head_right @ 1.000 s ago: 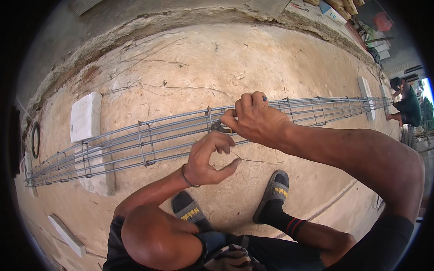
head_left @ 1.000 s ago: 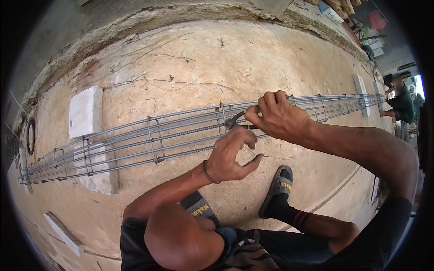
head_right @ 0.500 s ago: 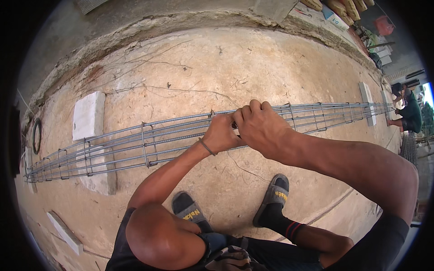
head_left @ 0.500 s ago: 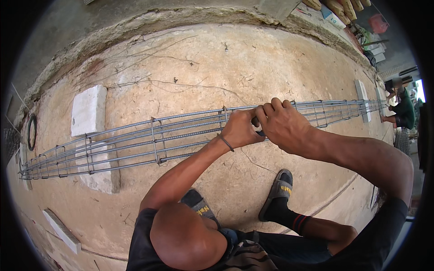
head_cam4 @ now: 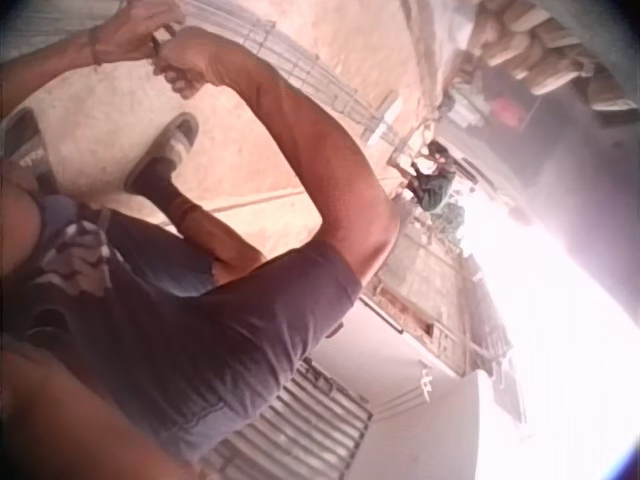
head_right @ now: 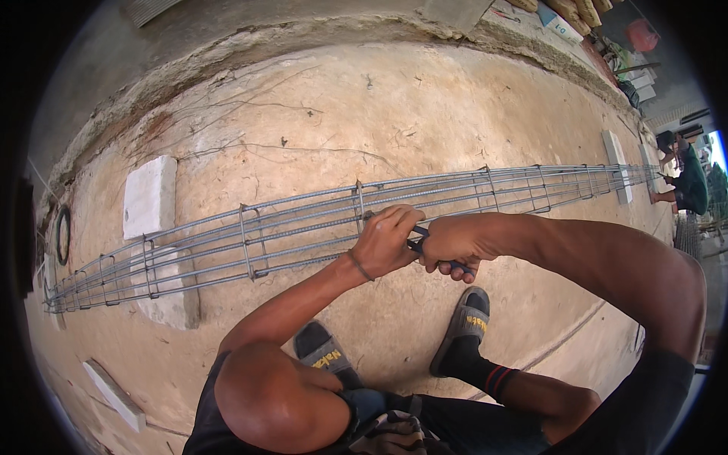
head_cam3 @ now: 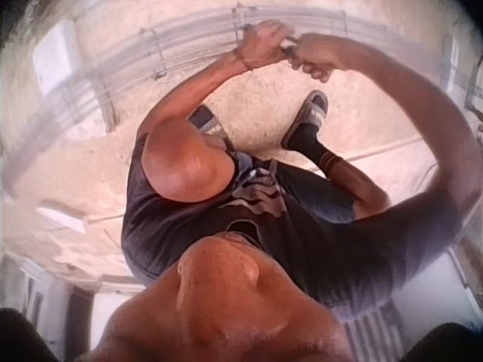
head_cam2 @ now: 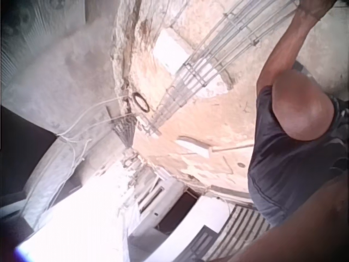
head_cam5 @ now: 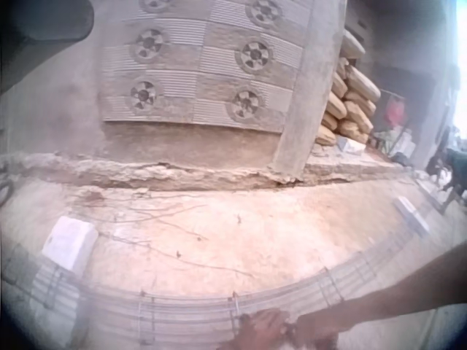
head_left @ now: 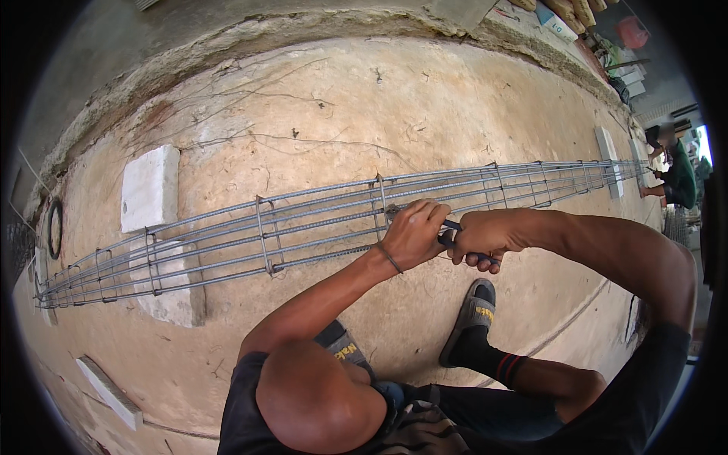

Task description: The person prepares a rebar frame by tying lengths of rebar together using wire and pliers.

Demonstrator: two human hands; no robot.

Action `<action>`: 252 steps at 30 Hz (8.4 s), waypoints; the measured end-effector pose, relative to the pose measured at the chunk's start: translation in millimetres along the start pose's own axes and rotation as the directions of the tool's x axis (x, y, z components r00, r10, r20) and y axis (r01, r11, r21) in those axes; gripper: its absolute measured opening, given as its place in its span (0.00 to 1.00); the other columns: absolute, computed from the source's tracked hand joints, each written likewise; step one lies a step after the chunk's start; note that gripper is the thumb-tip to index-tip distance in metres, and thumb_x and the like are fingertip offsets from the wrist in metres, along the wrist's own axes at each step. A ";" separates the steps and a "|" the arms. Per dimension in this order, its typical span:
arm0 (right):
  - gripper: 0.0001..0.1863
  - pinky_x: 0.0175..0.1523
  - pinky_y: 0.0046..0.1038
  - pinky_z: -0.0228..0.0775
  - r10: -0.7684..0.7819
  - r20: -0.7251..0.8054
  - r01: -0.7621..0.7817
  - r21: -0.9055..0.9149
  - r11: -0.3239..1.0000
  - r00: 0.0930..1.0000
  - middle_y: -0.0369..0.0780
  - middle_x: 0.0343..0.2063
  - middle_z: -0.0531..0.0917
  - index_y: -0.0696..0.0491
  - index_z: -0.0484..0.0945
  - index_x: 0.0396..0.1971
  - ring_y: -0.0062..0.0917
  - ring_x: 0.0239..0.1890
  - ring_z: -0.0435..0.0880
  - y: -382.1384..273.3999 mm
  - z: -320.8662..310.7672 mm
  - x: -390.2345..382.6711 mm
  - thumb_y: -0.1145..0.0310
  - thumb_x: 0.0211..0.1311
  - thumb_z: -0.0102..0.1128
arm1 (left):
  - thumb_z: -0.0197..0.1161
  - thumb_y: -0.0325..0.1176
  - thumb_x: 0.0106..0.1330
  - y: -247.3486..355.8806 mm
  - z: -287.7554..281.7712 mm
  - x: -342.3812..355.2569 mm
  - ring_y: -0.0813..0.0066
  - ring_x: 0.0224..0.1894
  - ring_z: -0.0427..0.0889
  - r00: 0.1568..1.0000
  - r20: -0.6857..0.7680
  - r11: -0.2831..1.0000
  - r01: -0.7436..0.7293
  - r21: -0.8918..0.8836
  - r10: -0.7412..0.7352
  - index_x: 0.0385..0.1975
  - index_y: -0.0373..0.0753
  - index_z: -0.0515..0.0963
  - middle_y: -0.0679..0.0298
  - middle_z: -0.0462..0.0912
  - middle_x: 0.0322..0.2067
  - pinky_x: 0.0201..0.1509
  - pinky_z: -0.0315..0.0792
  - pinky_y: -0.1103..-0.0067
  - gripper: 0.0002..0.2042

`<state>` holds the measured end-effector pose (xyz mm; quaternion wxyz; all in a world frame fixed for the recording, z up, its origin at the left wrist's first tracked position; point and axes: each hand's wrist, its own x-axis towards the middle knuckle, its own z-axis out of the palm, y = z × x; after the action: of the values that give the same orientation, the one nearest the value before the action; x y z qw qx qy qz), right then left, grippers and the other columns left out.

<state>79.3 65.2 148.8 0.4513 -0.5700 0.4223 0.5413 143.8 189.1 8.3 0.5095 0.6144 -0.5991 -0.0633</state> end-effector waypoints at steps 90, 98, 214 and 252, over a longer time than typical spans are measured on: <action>0.16 0.40 0.42 0.72 -0.687 -0.479 -0.120 -0.856 0.502 0.546 0.45 0.19 0.82 0.53 0.84 0.28 0.40 0.29 0.83 85.7 -69.7 -39.2 0.55 0.66 0.59 | 0.70 0.31 0.58 -46.6 -55.1 -16.6 0.75 0.24 0.81 0.800 -0.131 0.810 0.584 -0.054 -0.586 0.37 0.31 0.83 0.61 0.84 0.24 0.29 0.74 0.80 0.11; 0.15 0.39 0.43 0.72 -0.674 -0.439 -0.028 -0.849 0.528 0.594 0.45 0.19 0.82 0.53 0.83 0.29 0.42 0.28 0.83 152.3 -56.3 1.9 0.56 0.64 0.60 | 0.67 0.25 0.61 -12.3 -50.3 -57.5 0.77 0.23 0.83 0.661 -0.177 0.657 0.603 -0.451 -0.729 0.30 0.28 0.80 0.57 0.84 0.23 0.25 0.74 0.83 0.06; 0.07 0.42 0.44 0.76 -0.916 0.030 0.380 -0.915 0.136 0.400 0.56 0.25 0.82 0.64 0.81 0.23 0.50 0.32 0.84 -22.6 33.3 89.9 0.80 0.44 0.56 | 0.57 0.22 0.65 -47.0 -70.7 -91.3 0.51 0.35 0.85 0.787 -0.509 0.793 0.538 0.287 -0.349 0.43 0.30 0.80 0.47 0.84 0.34 0.37 0.79 0.68 0.09; 0.04 0.38 0.39 0.75 -0.959 -0.125 0.400 -0.889 0.222 0.254 0.43 0.27 0.85 0.57 0.80 0.28 0.43 0.31 0.84 17.7 -20.9 79.6 0.73 0.53 0.62 | 0.60 0.24 0.64 -49.9 -76.1 -90.7 0.56 0.32 0.85 0.731 -0.519 0.791 0.591 0.158 -0.442 0.42 0.31 0.81 0.50 0.84 0.32 0.35 0.77 0.71 0.09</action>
<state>71.6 41.2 68.4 0.2053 -0.9721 -0.0320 0.1087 204.8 291.7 -39.1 0.4928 0.8275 -0.2665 0.0374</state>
